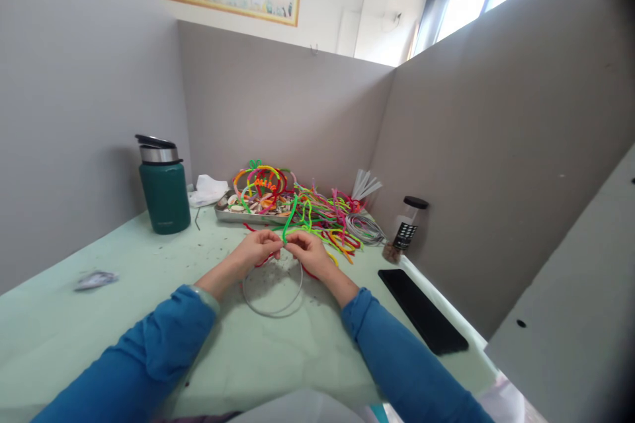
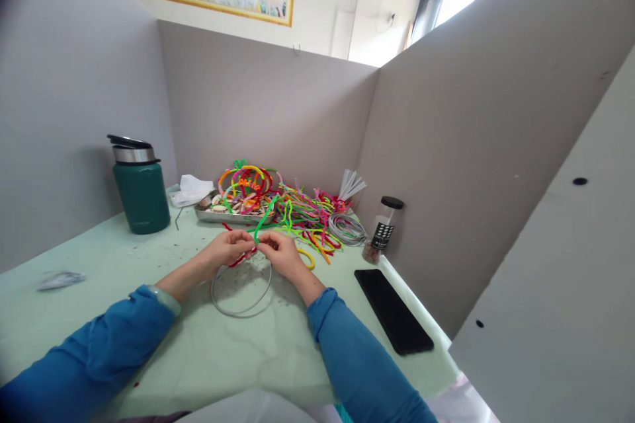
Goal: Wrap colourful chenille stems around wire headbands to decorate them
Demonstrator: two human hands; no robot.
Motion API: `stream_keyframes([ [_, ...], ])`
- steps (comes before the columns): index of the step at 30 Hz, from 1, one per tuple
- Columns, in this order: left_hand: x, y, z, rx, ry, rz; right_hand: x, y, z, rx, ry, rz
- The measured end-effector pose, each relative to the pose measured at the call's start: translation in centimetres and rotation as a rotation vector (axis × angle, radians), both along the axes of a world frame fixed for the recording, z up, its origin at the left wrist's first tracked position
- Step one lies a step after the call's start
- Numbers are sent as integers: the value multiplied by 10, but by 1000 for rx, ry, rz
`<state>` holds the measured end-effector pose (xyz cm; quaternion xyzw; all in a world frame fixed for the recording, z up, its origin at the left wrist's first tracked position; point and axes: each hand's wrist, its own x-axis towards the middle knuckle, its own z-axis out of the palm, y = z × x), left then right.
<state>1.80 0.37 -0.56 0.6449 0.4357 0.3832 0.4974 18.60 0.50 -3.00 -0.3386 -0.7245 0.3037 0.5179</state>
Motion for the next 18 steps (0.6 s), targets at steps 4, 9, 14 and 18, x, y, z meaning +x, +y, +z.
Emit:
stream_keyframes([
  [4, 0, 1, -1, -6, -4, -26, 3, 0, 0, 102, -80, -59],
  [9, -2, 2, -4, 34, -14, -78, 3, -5, 5, 183, -140, -81],
  [14, -1, -1, -1, 37, -34, -108, 3, -9, 10, 239, -200, -75],
  [18, -1, 0, -2, 19, -16, -84, 2, -8, 7, 230, -209, -73],
])
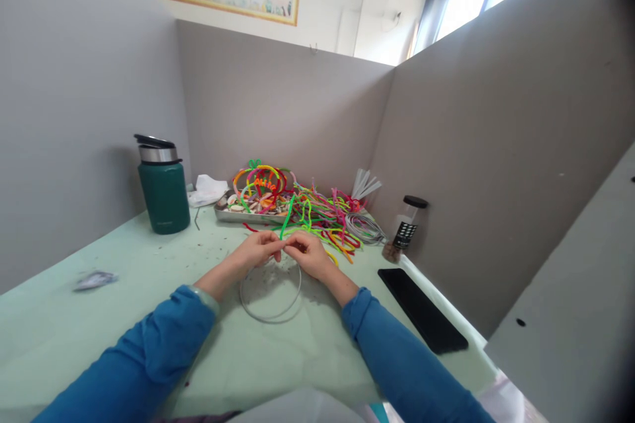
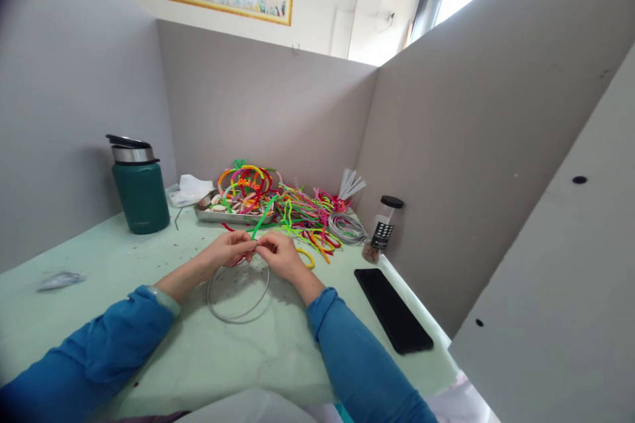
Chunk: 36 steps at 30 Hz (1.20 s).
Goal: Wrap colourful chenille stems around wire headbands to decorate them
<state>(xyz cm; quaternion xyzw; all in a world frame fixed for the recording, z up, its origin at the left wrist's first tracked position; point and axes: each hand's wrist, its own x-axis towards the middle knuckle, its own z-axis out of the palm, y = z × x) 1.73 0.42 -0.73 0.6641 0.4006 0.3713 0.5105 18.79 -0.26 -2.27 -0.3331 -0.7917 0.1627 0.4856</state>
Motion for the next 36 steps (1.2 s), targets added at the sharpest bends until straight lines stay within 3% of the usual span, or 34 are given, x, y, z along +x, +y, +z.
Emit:
stream_keyframes([
  [8, -1, 0, -1, -1, 9, 11, -3, 6, -7, -79, 103, -14],
  [18, -2, -2, 1, -14, -19, -37, -3, 4, -4, -172, 188, 86],
  [36, -6, 2, -5, -211, -22, -83, 1, 6, -4, 72, -17, 99],
])
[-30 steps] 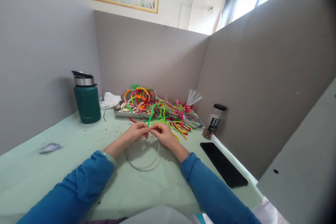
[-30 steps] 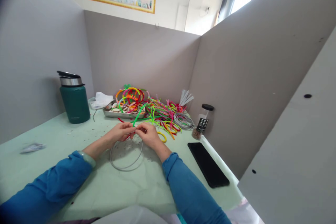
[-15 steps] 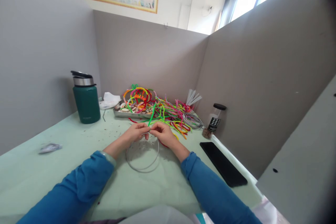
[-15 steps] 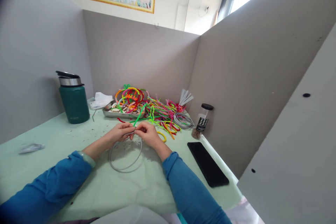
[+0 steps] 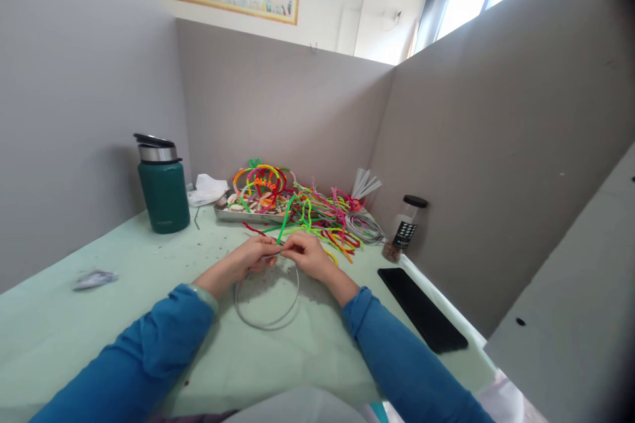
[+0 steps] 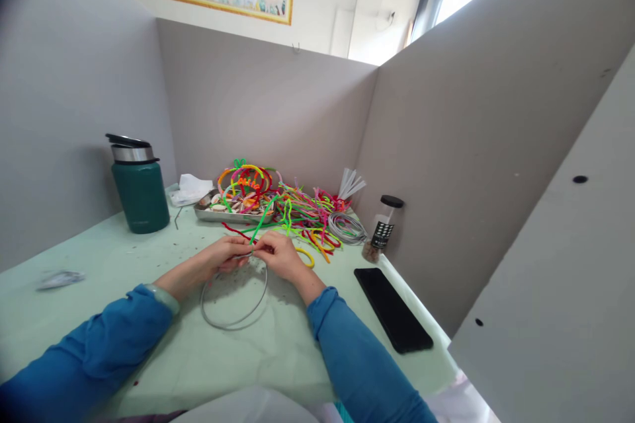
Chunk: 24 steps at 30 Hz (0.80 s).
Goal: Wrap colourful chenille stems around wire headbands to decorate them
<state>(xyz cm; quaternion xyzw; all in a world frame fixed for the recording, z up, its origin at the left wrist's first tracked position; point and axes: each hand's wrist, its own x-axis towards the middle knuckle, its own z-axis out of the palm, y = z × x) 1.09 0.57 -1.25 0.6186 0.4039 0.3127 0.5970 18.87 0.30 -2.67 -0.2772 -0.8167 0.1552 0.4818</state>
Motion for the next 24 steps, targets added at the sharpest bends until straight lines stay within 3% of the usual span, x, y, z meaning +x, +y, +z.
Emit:
stream_keyframes([
  [6, -4, 3, -2, -88, -40, -69, 0, -4, 3, 50, -75, 12],
  [9, -2, 1, -3, -69, -15, -26, 0, -4, 2, 57, -92, -10],
  [16, 9, 0, -2, 344, 102, 221, 1, 3, 0, -9, -23, -103],
  [24, 4, 4, -4, 734, 348, 215, 3, 4, 3, -91, 21, -144],
])
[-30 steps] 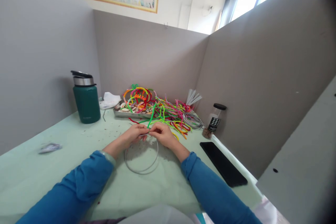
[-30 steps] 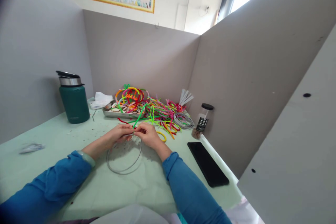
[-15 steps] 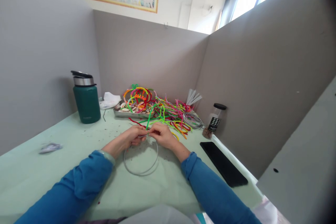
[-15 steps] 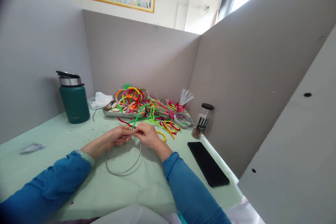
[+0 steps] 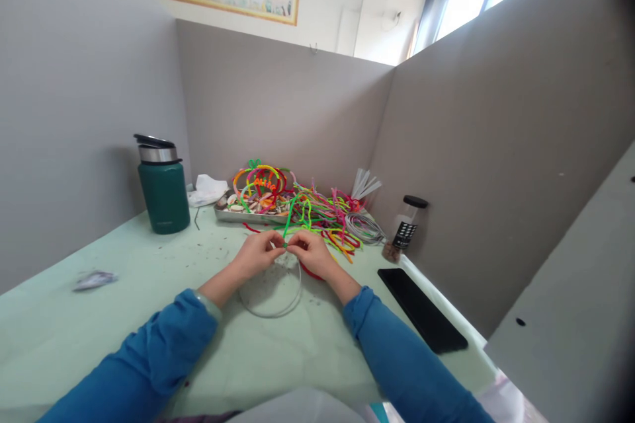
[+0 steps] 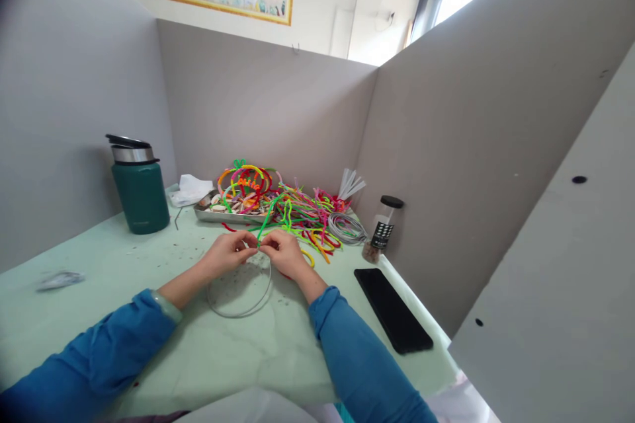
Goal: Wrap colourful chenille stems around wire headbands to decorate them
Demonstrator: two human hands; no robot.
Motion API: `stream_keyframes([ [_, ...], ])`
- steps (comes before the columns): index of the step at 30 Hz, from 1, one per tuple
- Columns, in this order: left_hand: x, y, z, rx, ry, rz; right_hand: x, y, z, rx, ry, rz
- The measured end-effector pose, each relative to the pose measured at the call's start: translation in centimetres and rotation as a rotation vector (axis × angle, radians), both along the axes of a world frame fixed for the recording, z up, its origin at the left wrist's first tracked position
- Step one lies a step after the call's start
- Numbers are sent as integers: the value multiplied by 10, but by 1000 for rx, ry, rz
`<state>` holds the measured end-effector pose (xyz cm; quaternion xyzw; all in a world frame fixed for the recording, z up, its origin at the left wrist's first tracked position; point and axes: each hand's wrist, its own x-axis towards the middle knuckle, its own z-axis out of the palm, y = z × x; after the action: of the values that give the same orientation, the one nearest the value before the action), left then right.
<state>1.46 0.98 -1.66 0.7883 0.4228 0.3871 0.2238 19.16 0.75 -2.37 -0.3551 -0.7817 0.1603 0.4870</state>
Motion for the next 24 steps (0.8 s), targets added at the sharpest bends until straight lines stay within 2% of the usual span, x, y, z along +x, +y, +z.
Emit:
stream_keyframes([
  [7, 0, -1, 0, 223, 57, 44, -2, -1, 4, -56, 58, -18],
  [16, 0, -4, 1, 236, 11, 51, -2, -1, 3, -9, 73, -20],
  [24, 0, -7, 4, 245, 28, 9, -2, 0, 3, -1, 76, -8],
])
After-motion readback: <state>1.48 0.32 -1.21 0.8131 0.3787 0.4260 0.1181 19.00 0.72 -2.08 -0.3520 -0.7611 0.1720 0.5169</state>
